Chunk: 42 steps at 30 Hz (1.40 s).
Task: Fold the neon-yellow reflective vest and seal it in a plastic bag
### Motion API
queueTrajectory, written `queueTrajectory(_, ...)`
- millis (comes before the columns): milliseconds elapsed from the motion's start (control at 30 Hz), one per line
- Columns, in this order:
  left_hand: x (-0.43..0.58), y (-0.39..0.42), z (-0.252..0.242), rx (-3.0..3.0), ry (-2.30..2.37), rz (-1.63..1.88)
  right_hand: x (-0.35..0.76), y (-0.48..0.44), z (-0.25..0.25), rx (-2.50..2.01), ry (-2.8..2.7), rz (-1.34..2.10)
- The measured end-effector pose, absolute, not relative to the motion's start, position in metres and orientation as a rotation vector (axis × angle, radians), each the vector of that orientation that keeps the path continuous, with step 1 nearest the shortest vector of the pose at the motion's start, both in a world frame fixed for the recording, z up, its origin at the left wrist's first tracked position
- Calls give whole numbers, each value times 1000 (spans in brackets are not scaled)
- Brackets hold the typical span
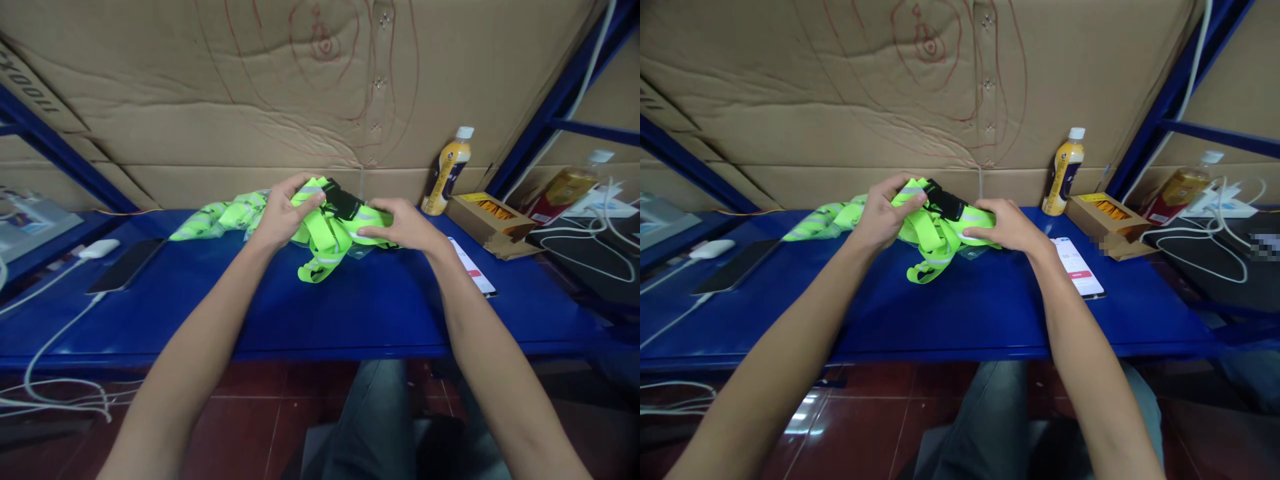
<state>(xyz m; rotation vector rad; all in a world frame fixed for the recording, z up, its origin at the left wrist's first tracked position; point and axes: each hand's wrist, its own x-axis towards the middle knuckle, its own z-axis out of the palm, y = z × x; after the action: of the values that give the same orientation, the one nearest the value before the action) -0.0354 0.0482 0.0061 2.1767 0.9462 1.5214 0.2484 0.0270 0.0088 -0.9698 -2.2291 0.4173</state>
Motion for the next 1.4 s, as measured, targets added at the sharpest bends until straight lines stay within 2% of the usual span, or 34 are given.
queueTrajectory(200,-32,43,7,2282,1168,1647,247,31,1,-1051,-2221,199)
queueTrajectory(400,-28,38,6,2395,1272,1514,253,41,-8,-1031,-2148,-65)
queueTrajectory(567,-35,38,15,2435,1133,1356,250,37,-3,-971,-2003,-70)
queueTrajectory(767,-42,30,25,2352,1004,1278,246,31,7,-873,-1918,284)
queueTrajectory(933,-33,27,23,2217,808,1316,238,27,5,-736,-1945,981)
queueTrajectory(1033,-25,30,17,2162,736,1436,226,26,-1,-701,-1910,1173)
queueTrajectory(1233,-22,41,10,2081,858,1747,228,28,4,-787,-1671,928)
queueTrajectory(1400,-23,46,6,1952,996,1916,233,18,12,-785,-1942,559)
